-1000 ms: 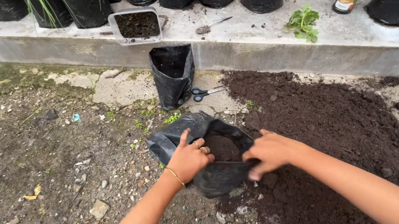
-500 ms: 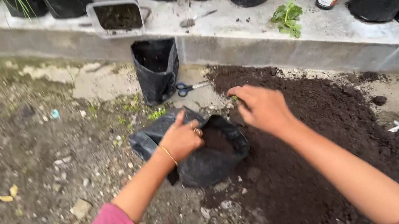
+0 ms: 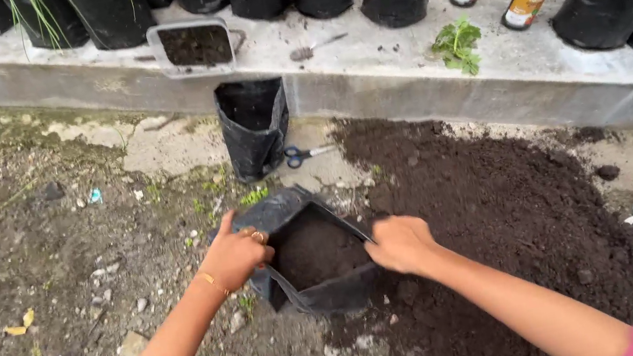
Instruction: Filling polybags with soil and preparing plants for potting.
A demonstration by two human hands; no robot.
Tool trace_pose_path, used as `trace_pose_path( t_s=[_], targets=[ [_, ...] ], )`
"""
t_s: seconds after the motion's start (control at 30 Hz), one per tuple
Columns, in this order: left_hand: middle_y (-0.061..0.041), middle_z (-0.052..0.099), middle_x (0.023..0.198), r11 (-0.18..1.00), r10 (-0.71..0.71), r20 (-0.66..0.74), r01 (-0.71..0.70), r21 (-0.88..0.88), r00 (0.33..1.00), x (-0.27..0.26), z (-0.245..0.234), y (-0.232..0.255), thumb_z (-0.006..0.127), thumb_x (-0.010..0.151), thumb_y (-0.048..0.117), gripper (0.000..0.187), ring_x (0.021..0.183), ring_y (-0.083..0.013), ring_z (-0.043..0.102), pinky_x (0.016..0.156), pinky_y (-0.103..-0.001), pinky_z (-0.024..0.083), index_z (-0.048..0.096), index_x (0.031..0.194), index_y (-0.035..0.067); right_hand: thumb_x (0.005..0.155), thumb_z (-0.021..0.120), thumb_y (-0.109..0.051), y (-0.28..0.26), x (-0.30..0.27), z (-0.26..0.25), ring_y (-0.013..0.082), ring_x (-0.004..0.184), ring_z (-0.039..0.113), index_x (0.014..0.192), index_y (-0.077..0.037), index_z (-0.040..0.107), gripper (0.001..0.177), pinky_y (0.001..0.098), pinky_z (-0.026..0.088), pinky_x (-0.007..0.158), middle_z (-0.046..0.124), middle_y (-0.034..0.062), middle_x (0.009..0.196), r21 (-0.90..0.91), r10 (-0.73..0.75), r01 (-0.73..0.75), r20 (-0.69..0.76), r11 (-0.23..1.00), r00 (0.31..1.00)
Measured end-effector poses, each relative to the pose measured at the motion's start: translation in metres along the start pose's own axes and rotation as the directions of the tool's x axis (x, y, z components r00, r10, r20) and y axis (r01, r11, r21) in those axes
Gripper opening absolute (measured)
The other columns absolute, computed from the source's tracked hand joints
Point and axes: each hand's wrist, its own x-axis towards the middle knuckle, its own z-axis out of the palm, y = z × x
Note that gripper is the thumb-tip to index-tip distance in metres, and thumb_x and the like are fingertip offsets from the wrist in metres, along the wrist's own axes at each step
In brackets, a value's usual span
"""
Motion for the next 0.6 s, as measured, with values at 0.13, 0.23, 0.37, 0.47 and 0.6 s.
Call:
trace_pose_path(
  t_s=[0.13,0.23,0.37,0.47,0.6],
  targets=[
    [0.004,0.069,0.090,0.997,-0.035,-0.066,0.031,-0.065,0.997,0.005,-0.003,0.007,0.072,0.081,0.028,0.005,0.102,-0.0154,0.067,0.115,-0.064,0.025,0.076,0.083,0.027,0.099,0.056,-0.052,0.012,-0.011,-0.001,0.0236,0.072,0.075,0.076,-0.010,0.072,0.051,0.0395,0.058,0.063,0.072,0.0043,0.073,-0.160,0.140,-0.091,0.326,0.983,0.935],
    [0.006,0.072,0.095,0.874,0.062,0.070,-0.021,-0.485,0.996,0.021,-0.001,0.016,0.069,0.072,0.023,0.019,0.104,-0.0147,0.069,0.104,-0.071,0.021,0.080,0.087,0.030,0.082,0.072,-0.067,0.009,-0.006,0.011,0.0245,0.068,0.065,0.075,-0.008,0.071,0.059,0.0400,0.052,0.055,0.067,0.0073,0.073,-0.238,0.155,-0.096,0.243,0.966,0.958],
    [-0.006,0.069,0.109,0.733,-0.359,0.186,0.400,-0.551,0.914,0.052,0.042,0.016,0.069,0.079,0.054,0.045,0.103,-0.0283,0.070,0.092,-0.054,0.052,0.068,0.106,0.017,0.087,0.064,-0.070,-0.022,0.003,-0.008,0.0215,0.068,0.073,0.075,-0.006,0.072,0.066,0.0372,0.057,0.059,0.072,0.0070,0.073,-0.160,0.131,-0.103,0.177,0.982,0.975],
    [-0.016,0.067,0.117,0.710,-0.470,0.295,0.554,-0.434,0.832,0.070,0.070,0.024,0.071,0.085,0.066,0.063,0.109,-0.0371,0.068,0.090,-0.054,0.054,0.066,0.115,0.011,0.091,0.064,-0.054,-0.008,0.043,0.030,0.0261,0.074,0.076,0.081,-0.007,0.076,0.050,0.0418,0.060,0.064,0.075,0.0092,0.078,-0.171,0.126,-0.117,0.046,0.978,0.991],
    [-0.015,0.076,0.111,0.745,-0.520,0.292,0.593,-0.305,0.803,0.086,0.081,0.032,0.060,0.095,0.046,0.039,0.105,-0.0364,0.073,0.103,-0.056,0.046,0.076,0.106,0.012,0.082,0.071,-0.037,0.018,0.074,0.028,0.0328,0.085,0.073,0.090,-0.009,0.078,0.030,0.0482,0.060,0.070,0.075,0.0139,0.089,-0.047,0.206,-0.205,0.022,0.978,0.978]
  ],
)
